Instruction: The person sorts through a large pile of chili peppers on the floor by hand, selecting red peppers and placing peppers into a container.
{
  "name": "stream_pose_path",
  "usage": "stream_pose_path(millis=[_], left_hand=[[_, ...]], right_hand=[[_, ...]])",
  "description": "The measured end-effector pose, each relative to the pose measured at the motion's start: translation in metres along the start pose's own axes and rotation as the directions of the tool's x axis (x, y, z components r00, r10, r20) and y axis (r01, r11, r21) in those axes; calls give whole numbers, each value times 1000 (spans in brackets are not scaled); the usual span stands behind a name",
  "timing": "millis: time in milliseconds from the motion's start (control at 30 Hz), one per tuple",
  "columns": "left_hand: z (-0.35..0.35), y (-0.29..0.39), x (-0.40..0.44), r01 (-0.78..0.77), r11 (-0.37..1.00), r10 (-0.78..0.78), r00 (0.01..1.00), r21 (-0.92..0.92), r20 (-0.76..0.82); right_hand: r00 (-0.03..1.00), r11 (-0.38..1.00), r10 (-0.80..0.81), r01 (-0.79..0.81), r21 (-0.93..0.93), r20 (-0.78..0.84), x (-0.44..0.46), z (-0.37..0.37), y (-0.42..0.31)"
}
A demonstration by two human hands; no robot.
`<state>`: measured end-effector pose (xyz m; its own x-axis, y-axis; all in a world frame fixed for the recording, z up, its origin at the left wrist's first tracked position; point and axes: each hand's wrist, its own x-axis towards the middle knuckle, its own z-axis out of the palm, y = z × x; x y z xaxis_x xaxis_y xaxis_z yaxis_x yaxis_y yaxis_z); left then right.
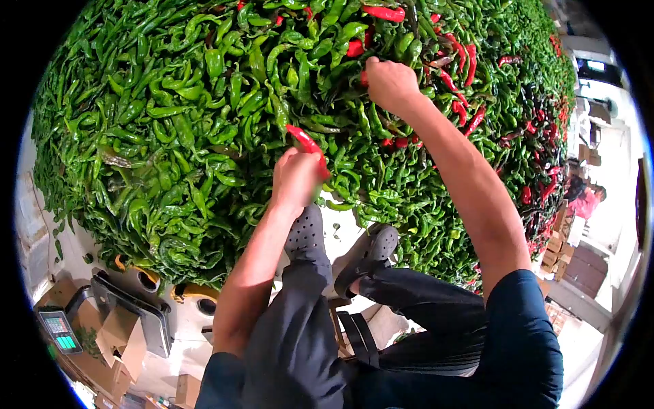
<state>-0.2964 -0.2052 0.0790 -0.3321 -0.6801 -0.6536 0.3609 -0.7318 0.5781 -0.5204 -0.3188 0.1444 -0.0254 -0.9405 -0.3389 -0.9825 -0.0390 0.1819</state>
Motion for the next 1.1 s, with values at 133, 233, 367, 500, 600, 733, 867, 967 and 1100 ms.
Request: stream_pose_path(millis=[133,233,367,500,600,733,867,967,1100], left_hand=[[9,13,-8,-10,997,13,999,-78,34],[15,23,-20,64,996,-60,996,-66,59],[35,30,-41,122,984,-95,975,-129,200],[49,27,-59,54,998,-46,953,-20,300],[58,33,-75,9,993,-46,951,121,307],[75,43,-101,-55,965,-29,950,258,310],[93,51,-144,-55,941,-50,953,334,299],[106,54,-178,-36,957,-76,927,288,368],[104,47,-208,-149,975,34,830,164,557]], right_hand=[[942,842,240,-82,534,-234,-43,-11,15],[964,-12,209,-163,986,162,-82,-12,25],[946,-736,48,-183,652,320,-131,10,7],[949,-804,23,-170,570,316,-175,11,-13],[954,-820,17,-157,550,299,-208,-7,-24],[963,-776,121,-59,628,240,-242,-16,-29],[971,-402,225,17,915,80,-281,-37,-37],[976,-321,199,-25,947,93,-315,-69,-35],[963,-302,268,120,946,-37,-343,-95,-41]])
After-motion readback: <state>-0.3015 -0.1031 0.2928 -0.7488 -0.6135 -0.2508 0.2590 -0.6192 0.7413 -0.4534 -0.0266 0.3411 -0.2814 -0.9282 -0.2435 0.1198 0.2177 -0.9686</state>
